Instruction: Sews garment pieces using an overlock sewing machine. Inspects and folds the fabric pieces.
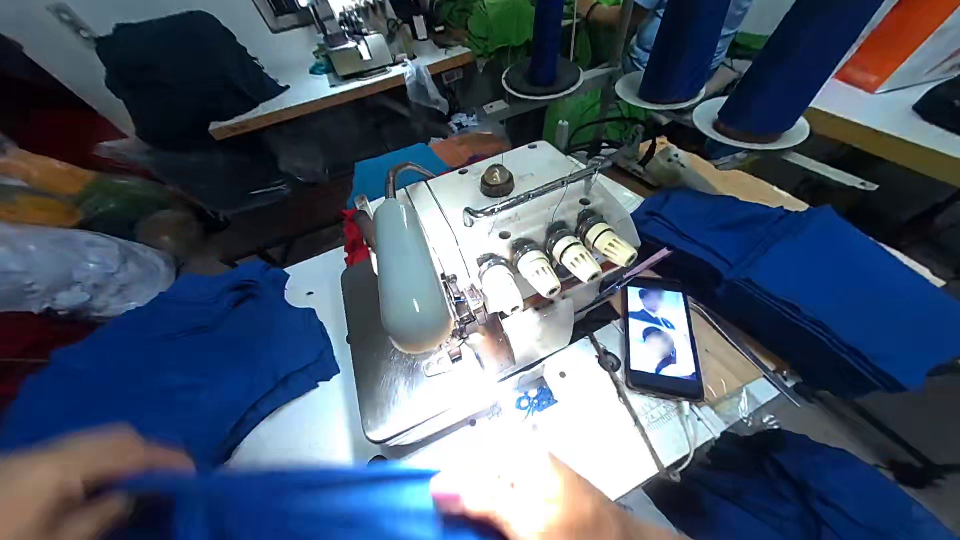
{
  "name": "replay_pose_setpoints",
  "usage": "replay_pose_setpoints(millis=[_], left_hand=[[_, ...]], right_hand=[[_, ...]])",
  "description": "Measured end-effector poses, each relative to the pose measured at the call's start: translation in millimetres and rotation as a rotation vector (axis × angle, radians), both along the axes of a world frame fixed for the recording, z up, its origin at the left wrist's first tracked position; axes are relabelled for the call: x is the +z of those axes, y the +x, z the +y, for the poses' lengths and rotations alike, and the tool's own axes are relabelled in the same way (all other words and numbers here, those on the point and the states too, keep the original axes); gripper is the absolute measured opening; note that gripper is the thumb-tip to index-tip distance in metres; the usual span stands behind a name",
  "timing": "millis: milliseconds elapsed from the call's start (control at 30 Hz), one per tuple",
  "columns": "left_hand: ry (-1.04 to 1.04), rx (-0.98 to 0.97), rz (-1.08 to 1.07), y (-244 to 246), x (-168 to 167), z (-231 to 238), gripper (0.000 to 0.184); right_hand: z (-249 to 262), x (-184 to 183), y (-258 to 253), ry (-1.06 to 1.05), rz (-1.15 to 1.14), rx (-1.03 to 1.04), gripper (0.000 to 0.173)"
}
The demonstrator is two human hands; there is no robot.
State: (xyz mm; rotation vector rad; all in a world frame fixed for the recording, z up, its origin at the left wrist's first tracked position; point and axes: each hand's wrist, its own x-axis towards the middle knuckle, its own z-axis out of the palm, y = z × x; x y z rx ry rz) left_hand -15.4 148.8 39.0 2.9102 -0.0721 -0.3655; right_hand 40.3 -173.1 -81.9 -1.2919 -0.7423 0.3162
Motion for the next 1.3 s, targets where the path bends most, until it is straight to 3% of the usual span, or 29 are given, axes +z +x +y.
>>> replay_pose_setpoints(millis=[33,100,167,200,267,333,467,533,633,733,833,933,1000,1167,1233,1300], left_hand=[[0.101,0.147,-0.216,11.9,3.6,-16.2,0.022],[0.156,0.2,-0.681,23.5,-21.4,-40.1,0.035],[0.057,0.012,-0.985,25.9,-67.9,-65.7,0.031],[-0.058,-0.066,-1.014,24.2,-95.5,-84.9,0.025],[-0.236,-0.196,-0.895,21.8,-142.6,-110.9,0.034],[-0.263,-0.227,-0.768,19.9,-155.1,-123.7,0.051],[-0.421,-0.267,-0.78,20.6,-152.4,-116.8,0.057],[-0.398,-0.256,-0.746,18.4,-154.0,-115.2,0.064],[-0.224,-0.239,-0.702,13.7,-154.2,-118.2,0.076],[-0.237,-0.212,-0.747,16.9,-150.1,-125.7,0.073],[-0.331,-0.176,-0.846,14.1,-156.6,-135.7,0.069],[-0.324,-0.192,-0.835,8.7,-156.0,-137.4,0.067],[-0.277,-0.204,-0.808,9.2,-153.5,-139.3,0.067],[-0.182,-0.152,-0.716,17.4,-143.0,-151.1,0.078],[-0.16,-0.137,-0.688,21.1,-140.6,-149.6,0.083],[-0.144,-0.12,-0.668,19.6,-136.0,-145.0,0.081]], right_hand=[[6.9,-1.7,1.7,-0.006,-0.019,-0.167,0.026],[13.1,-13.6,3.1,-0.061,0.04,-0.378,0.022],[8.3,-27.7,2.3,-0.063,0.207,-0.364,0.019],[3.5,-35.2,0.6,-0.069,0.302,-0.312,0.017],[-1.9,-45.9,0.0,-0.097,0.435,-0.165,0.015],[-0.6,-45.5,1.6,-0.13,0.379,-0.143,0.024],[17.6,-37.6,5.9,0.124,-0.095,-0.566,0.004],[18.8,-45.1,5.1,0.183,-0.216,-0.618,0.013],[13.1,-49.5,-7.7,0.069,0.146,-0.516,0.03],[5.4,-48.1,0.5,-0.054,0.448,-0.222,0.018],[6.4,-50.0,1.9,0.015,0.381,-0.233,0.011],[1.7,-50.1,0.3,-0.031,0.528,-0.272,0.009],[-1.4,-52.9,1.8,-0.085,0.463,-0.317,0.012],[-9.0,-55.3,22.1,0.005,0.221,-0.456,0.012],[-11.4,-51.3,20.9,-0.03,0.28,-0.41,0.01],[-18.4,-45.2,12.9,-0.159,0.377,-0.199,0.01]])
